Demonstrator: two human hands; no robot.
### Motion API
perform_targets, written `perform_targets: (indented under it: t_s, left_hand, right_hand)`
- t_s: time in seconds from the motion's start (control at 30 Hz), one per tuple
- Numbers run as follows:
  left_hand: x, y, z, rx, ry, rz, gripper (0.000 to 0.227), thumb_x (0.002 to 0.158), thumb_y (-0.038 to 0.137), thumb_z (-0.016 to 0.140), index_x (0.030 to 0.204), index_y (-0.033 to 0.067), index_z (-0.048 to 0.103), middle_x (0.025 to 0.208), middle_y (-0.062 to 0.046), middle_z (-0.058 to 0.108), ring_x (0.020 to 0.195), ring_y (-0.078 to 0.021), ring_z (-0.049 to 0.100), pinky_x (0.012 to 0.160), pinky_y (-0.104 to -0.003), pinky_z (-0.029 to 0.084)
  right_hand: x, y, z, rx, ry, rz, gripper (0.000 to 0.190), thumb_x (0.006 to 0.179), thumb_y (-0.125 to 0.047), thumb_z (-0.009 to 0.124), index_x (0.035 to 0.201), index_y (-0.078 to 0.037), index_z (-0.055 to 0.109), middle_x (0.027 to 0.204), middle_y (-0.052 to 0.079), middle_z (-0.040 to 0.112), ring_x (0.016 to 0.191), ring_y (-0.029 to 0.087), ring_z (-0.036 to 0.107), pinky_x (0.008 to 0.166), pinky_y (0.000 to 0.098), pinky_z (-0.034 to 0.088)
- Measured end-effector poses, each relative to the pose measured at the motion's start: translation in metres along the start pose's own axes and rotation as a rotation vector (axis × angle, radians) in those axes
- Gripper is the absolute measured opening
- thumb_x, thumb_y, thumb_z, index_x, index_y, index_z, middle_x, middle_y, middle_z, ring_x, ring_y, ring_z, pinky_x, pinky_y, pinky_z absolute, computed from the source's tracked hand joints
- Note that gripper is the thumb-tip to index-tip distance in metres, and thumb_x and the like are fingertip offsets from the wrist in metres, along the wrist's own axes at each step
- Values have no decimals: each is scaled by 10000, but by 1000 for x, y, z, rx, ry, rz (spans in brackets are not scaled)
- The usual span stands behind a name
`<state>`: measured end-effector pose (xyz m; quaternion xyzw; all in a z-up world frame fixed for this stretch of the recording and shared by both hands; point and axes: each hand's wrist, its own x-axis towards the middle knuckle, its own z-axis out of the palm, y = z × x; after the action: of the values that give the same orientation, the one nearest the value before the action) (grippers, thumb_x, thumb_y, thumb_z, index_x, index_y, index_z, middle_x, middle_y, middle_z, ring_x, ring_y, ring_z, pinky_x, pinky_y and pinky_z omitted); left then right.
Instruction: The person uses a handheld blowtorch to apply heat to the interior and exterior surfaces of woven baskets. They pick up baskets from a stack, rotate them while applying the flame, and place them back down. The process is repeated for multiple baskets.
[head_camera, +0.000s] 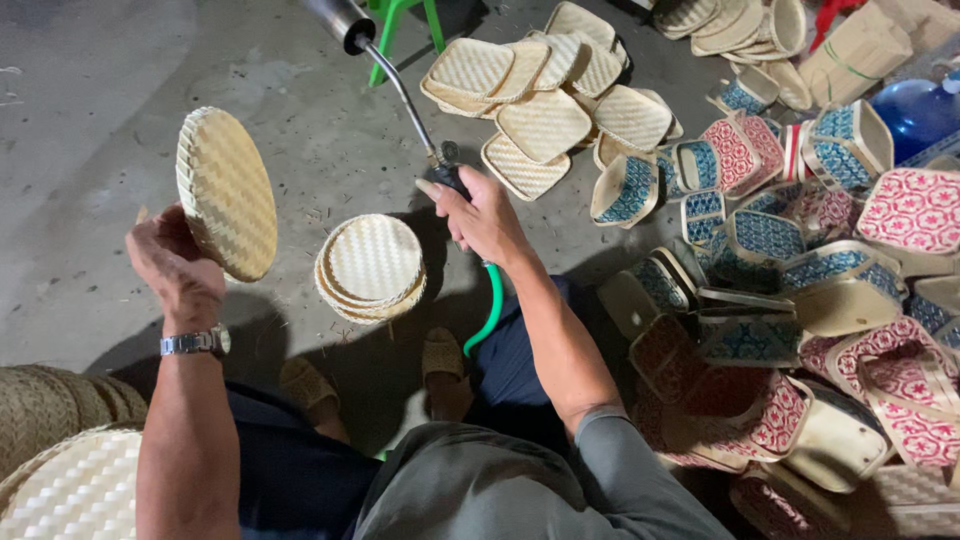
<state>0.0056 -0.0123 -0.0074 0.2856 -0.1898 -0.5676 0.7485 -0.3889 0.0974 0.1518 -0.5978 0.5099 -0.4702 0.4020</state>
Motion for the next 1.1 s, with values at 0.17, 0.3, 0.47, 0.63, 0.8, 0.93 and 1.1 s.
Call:
perform_targets:
  t_s: [0.17,0.3,0.47,0.63,0.8,0.93,1.1]
  left_hand:
    - [-6,4,5,8,-62,2,434,937,288,480,1071,-52,714,1126,-142,725,1089,-272,648,1031,-411,500]
    - [5,-2,-9,22,24,-26,460,886,339,474,1021,-17,733,1067,-103,761,1045,-246,672,981,-394,520]
    - [45,-32,-54,-4,34,189,313,1000,368,561,861,95,624,788,-2,556,743,-149,506,672,-313,422]
    - [40,-35,-37,-27,185,168,248,940,276,608,896,39,665,807,-39,611,798,-181,566,746,-342,474]
    - [15,-30,-10,-60,-33,202,401,981,355,541,1020,-19,682,977,-107,725,939,-214,652,913,-348,516]
    - [12,-25,-8,4,-27,181,438,985,365,526,1027,-40,688,995,-126,737,944,-227,677,917,-353,522]
    - [16,-22,-13,39,-36,166,450,975,363,515,1010,-43,707,961,-115,737,907,-208,672,884,-336,517]
  right_hand:
    - [-1,4,1,-19,1,22,280,986,-302,693,924,-41,611,740,3,615,491,45,527,397,238,437]
    - [-2,13,3,-10,15,109,261,976,-294,684,914,-53,608,732,-7,618,487,39,512,386,232,415]
    - [3,34,7,121,-43,137,189,979,-273,648,939,-93,607,698,-25,591,460,36,463,364,226,347]
    - [-19,21,14,-180,-190,157,292,1004,-294,669,867,-43,608,629,27,544,442,76,471,383,264,376]
    - [-27,10,34,-361,-423,121,312,945,-310,684,868,-14,625,645,64,622,452,98,548,393,280,462]
    - [-17,17,46,-271,-382,62,306,976,-302,639,877,-13,631,686,40,639,480,81,544,405,275,452]
    - [1,22,45,-271,-433,96,328,992,-309,621,837,-20,615,661,31,643,468,74,567,378,270,462]
